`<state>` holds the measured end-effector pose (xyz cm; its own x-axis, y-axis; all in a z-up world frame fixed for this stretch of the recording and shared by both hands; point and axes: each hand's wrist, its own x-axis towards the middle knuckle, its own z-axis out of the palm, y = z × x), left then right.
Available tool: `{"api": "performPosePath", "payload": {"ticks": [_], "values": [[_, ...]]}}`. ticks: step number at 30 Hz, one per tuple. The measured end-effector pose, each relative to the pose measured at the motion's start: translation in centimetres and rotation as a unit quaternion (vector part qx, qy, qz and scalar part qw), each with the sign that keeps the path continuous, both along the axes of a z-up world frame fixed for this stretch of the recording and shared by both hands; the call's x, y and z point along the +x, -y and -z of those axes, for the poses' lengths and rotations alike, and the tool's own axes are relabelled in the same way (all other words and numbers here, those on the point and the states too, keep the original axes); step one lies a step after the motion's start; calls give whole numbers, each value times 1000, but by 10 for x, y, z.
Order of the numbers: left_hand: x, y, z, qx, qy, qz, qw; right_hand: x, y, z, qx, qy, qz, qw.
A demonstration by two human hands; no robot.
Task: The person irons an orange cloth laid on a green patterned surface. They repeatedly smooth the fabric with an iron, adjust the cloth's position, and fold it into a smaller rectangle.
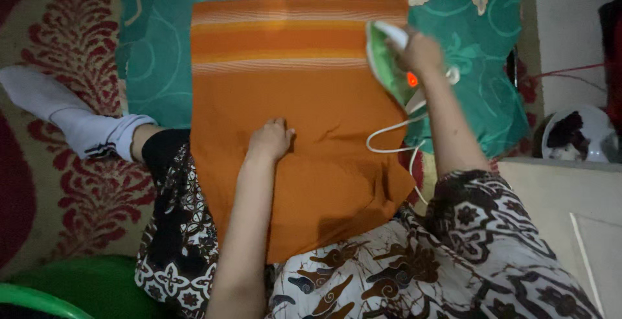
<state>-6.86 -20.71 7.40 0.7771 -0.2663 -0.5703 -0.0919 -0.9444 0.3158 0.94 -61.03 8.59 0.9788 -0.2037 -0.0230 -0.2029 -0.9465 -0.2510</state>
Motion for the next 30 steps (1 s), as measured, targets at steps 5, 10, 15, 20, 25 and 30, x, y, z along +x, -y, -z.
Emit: {"api": "performPosePath", "payload": {"ticks": [5, 10, 15, 20, 25, 30], "values": [[1, 1, 5, -9, -19, -11, 1000, -56, -80, -5, 6, 35, -88, 995], [-3, -4, 2, -16, 20, -17, 1000, -74, -146, -19, -36, 3, -163, 986], [-3, -5, -1, -35, 50, -11, 998, -88, -150, -23, -89, 28, -139, 986], [-7, -6, 4, -33, 58, -20, 998, -113, -97, -15, -116, 24, -34, 992], [-7, -8, 7, -39, 62, -12, 997, -146, -2, -10, -83, -47, 136, 986], [-8, -8, -1, -35, 64, -12, 997, -166, 67, -5, -147, -41, 248, 957]]}}
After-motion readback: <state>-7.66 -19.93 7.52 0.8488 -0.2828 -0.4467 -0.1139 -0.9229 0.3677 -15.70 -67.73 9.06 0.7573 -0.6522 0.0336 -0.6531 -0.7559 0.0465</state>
